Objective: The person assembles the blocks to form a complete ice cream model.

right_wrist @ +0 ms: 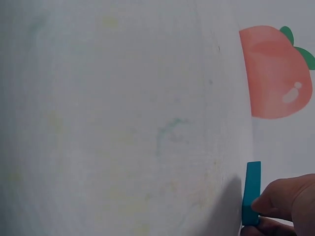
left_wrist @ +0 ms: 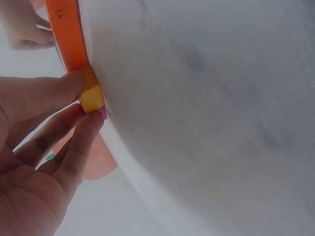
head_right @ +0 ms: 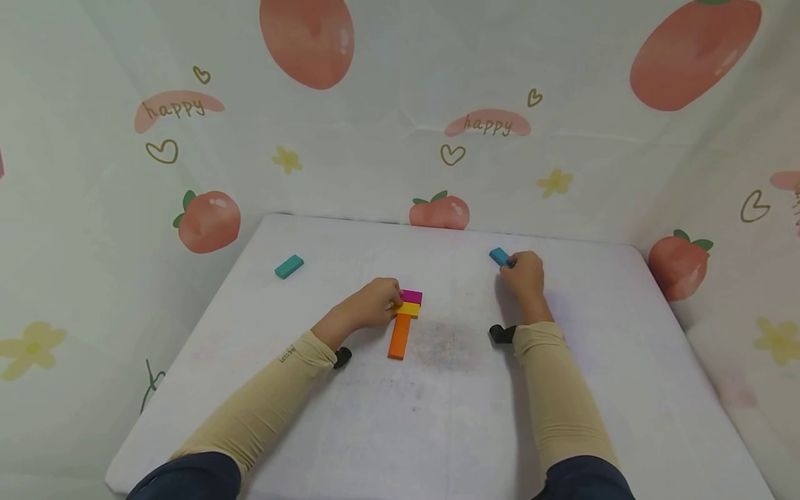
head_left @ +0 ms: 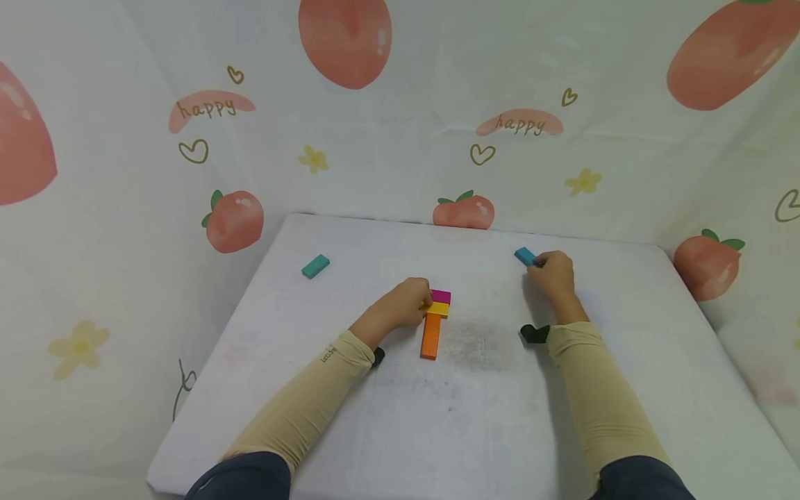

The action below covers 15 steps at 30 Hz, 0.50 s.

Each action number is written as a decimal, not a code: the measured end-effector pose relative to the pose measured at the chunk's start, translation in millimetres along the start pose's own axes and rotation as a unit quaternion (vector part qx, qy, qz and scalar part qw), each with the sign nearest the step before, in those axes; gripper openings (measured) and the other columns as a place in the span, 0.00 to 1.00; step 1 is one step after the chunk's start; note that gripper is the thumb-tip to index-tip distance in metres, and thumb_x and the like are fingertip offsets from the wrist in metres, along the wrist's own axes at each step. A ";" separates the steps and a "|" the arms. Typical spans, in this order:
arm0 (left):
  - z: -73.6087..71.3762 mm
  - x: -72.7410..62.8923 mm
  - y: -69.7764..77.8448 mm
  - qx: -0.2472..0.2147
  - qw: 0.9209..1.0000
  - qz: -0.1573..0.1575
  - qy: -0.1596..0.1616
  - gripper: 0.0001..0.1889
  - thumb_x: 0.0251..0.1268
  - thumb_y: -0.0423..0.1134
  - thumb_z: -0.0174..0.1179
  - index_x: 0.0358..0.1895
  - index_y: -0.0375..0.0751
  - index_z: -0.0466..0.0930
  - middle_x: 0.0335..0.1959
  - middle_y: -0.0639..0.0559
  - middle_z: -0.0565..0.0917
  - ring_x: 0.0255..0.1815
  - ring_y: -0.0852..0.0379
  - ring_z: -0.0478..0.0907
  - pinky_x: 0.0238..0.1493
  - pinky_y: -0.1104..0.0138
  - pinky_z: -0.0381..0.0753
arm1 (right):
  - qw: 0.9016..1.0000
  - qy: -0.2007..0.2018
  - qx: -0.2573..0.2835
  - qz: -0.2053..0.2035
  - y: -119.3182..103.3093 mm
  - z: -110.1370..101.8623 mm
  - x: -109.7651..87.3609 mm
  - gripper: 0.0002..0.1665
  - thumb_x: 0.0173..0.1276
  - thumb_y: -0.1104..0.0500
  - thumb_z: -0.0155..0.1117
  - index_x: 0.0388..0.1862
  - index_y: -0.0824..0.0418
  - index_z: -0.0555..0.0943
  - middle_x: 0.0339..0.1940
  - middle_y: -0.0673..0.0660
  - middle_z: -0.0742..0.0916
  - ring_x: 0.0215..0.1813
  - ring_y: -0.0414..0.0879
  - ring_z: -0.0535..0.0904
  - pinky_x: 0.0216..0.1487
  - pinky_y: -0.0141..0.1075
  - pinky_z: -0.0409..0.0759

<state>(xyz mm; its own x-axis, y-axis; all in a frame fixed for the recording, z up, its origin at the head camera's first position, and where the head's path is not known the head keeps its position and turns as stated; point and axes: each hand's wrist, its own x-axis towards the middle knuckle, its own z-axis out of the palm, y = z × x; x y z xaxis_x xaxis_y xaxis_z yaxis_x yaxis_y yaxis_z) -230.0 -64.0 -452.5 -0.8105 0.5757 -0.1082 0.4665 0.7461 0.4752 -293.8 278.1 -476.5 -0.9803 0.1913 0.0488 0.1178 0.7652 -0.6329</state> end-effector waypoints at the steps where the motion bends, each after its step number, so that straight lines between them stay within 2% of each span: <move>1: 0.1 0.1 -0.1 0.001 1.000 0.000 0.001 0.12 0.72 0.27 0.64 0.55 0.28 0.88 0.52 0.42 0.86 0.54 0.49 0.83 0.63 0.60 0.85 | 1.000 -0.001 0.001 -0.005 -0.5 1.3 0.3 0.25 0.70 0.63 0.59 0.60 0.80 0.82 0.60 0.78 0.84 0.59 0.67 0.80 0.66 0.61 0.80; 7: 0.6 1.4 -0.5 0.000 1.000 0.001 -0.001 0.12 0.72 0.28 0.64 0.55 0.28 0.88 0.53 0.42 0.86 0.54 0.50 0.83 0.64 0.60 0.85 | 1.000 -0.005 0.003 -0.013 -7.0 7.3 -0.9 0.25 0.69 0.64 0.58 0.60 0.79 0.83 0.60 0.77 0.85 0.60 0.67 0.81 0.67 0.61 0.80; 15: 1.1 1.8 -1.1 -0.007 1.000 0.000 -0.001 0.12 0.72 0.28 0.64 0.55 0.28 0.88 0.53 0.42 0.86 0.54 0.49 0.83 0.64 0.60 0.85 | 1.000 -0.008 0.012 -0.027 -15.2 11.8 -4.3 0.25 0.67 0.65 0.58 0.59 0.79 0.83 0.57 0.77 0.86 0.56 0.66 0.82 0.64 0.61 0.81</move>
<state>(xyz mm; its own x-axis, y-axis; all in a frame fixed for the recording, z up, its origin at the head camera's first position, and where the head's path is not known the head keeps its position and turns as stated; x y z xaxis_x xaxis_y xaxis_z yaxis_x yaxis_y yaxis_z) -231.5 -63.4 -454.2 -0.8093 0.5770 -0.1097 0.4621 0.7407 0.4876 -293.3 258.4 -476.2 -0.9875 0.1405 0.0720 0.0608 0.7592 -0.6480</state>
